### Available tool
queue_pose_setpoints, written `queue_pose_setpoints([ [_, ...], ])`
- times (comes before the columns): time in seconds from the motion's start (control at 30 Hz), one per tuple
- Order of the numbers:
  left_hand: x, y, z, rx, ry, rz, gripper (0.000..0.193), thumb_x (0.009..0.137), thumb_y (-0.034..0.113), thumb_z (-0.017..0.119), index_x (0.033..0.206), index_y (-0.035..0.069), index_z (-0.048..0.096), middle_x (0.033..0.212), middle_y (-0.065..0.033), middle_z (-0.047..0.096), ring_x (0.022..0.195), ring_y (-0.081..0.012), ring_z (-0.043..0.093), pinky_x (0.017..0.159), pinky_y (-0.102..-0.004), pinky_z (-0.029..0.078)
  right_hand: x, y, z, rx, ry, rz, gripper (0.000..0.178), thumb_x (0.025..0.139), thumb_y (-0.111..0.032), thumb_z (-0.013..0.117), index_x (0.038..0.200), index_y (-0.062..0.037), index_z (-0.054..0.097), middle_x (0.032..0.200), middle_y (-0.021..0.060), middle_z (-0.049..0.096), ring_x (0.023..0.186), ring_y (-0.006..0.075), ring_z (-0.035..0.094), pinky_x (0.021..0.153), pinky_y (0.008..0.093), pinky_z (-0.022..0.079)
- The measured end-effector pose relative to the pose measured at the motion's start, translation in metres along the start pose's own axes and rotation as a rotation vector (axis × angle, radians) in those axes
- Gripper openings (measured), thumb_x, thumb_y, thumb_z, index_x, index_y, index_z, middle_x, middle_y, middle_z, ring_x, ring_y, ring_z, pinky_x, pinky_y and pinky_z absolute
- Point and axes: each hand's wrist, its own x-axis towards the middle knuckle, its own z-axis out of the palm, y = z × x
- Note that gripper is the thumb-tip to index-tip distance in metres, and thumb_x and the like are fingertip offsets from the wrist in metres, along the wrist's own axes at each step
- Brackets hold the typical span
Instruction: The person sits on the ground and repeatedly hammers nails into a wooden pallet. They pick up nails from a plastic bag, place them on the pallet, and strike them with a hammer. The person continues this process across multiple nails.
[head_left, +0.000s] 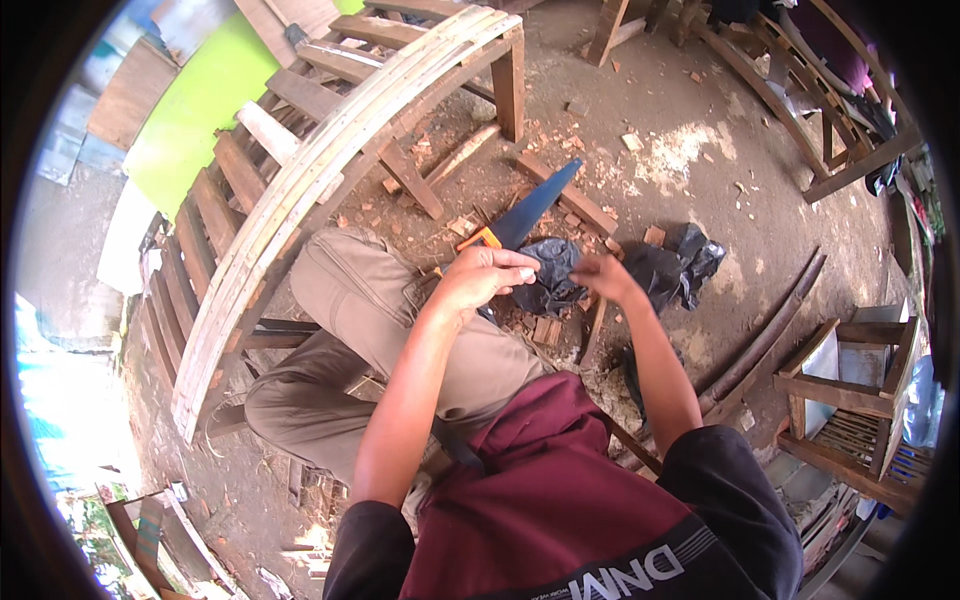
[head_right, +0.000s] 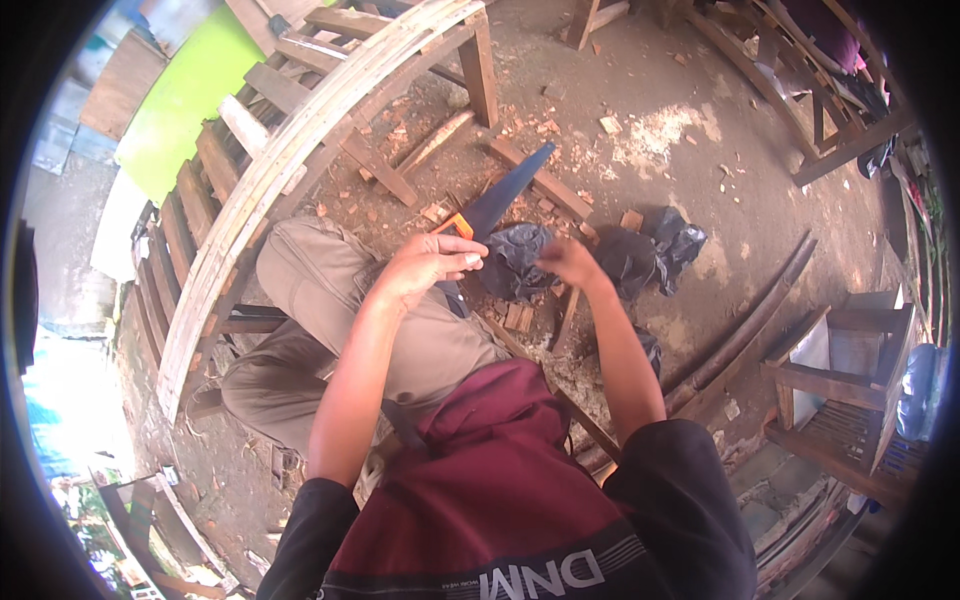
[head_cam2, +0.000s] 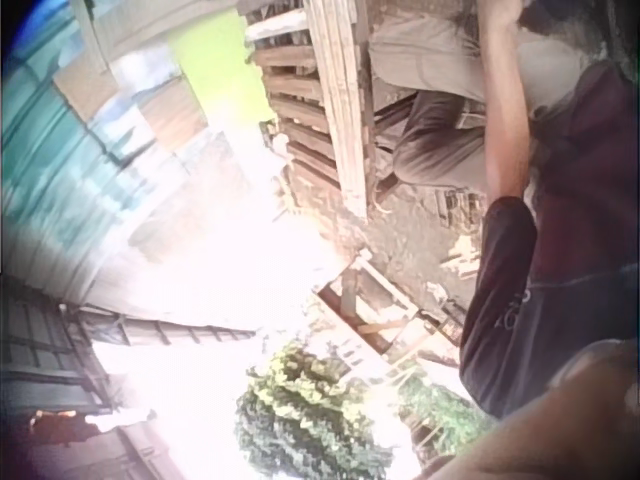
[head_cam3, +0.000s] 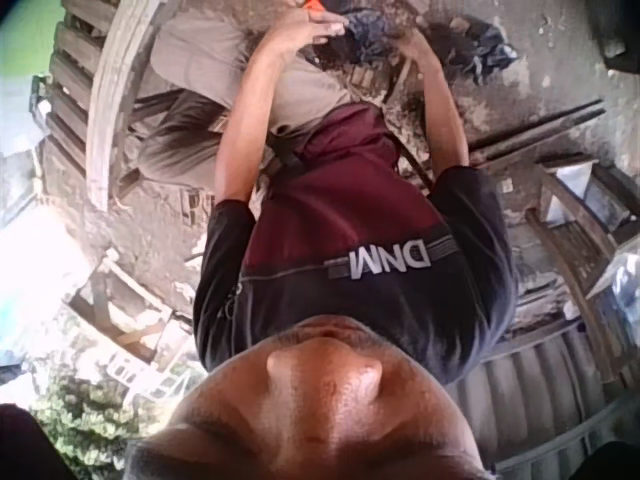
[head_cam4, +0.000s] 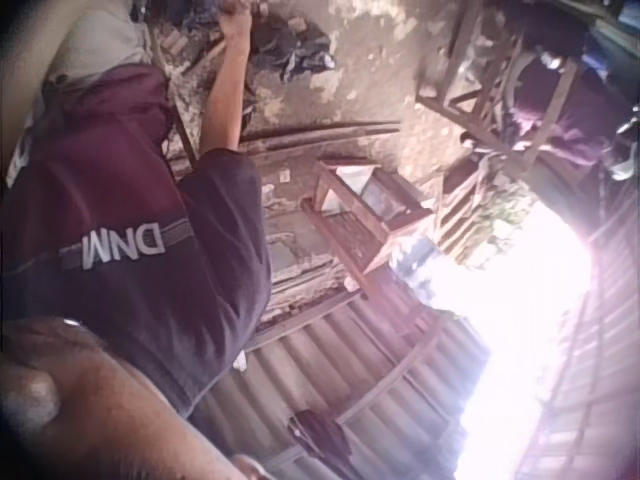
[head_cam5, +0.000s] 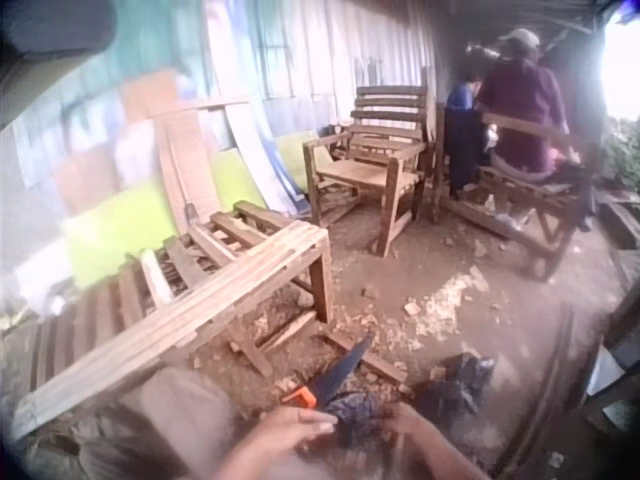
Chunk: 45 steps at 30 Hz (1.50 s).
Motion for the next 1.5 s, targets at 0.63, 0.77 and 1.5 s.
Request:
queue_pose_setpoints([
  [0.63,0.011,0.027,-0.016,-0.305,0.157,0.411,0.017,0.097,0.013,0.071,0.108,0.001,0.072,0.102,-0.0055,0.076,0.094,-0.0094,0.069,0.085,-0.0239,0.053,-0.026,0.106,0.149,0.060,0.934,0.395,0.044,0.094,-0.039,0.068,0.097,0.0043,0.061,0.089,0.0303,0.068,0.086,0.0501,0.066,0.078,0.0511,0.052],
  [0.77,-0.013,0.049,-0.072,-0.285,0.320,0.644,0.011,0.099,0.007,0.068,0.106,0.000,0.070,0.097,-0.0030,0.073,0.087,-0.0077,0.065,0.082,-0.0216,0.051,-0.015,0.040,0.115,0.162,0.849,0.185,0.025,0.096,-0.021,0.072,0.090,0.0017,0.063,0.076,0.0076,0.064,0.069,0.0165,0.057,0.065,0.0347,0.048],
  [1.5,-0.004,0.059,-0.322,0.513,1.237,0.422,0.018,0.089,0.016,0.076,0.103,0.004,0.080,0.107,-0.0169,0.077,0.100,-0.0262,0.073,0.090,-0.0346,0.053,0.039,-0.233,-0.003,0.629,0.678,-0.203,0.029,0.105,-0.028,0.062,0.089,-0.0063,0.051,0.060,-0.0054,0.041,0.048,0.0026,0.037,0.042,0.0224,0.030],
])
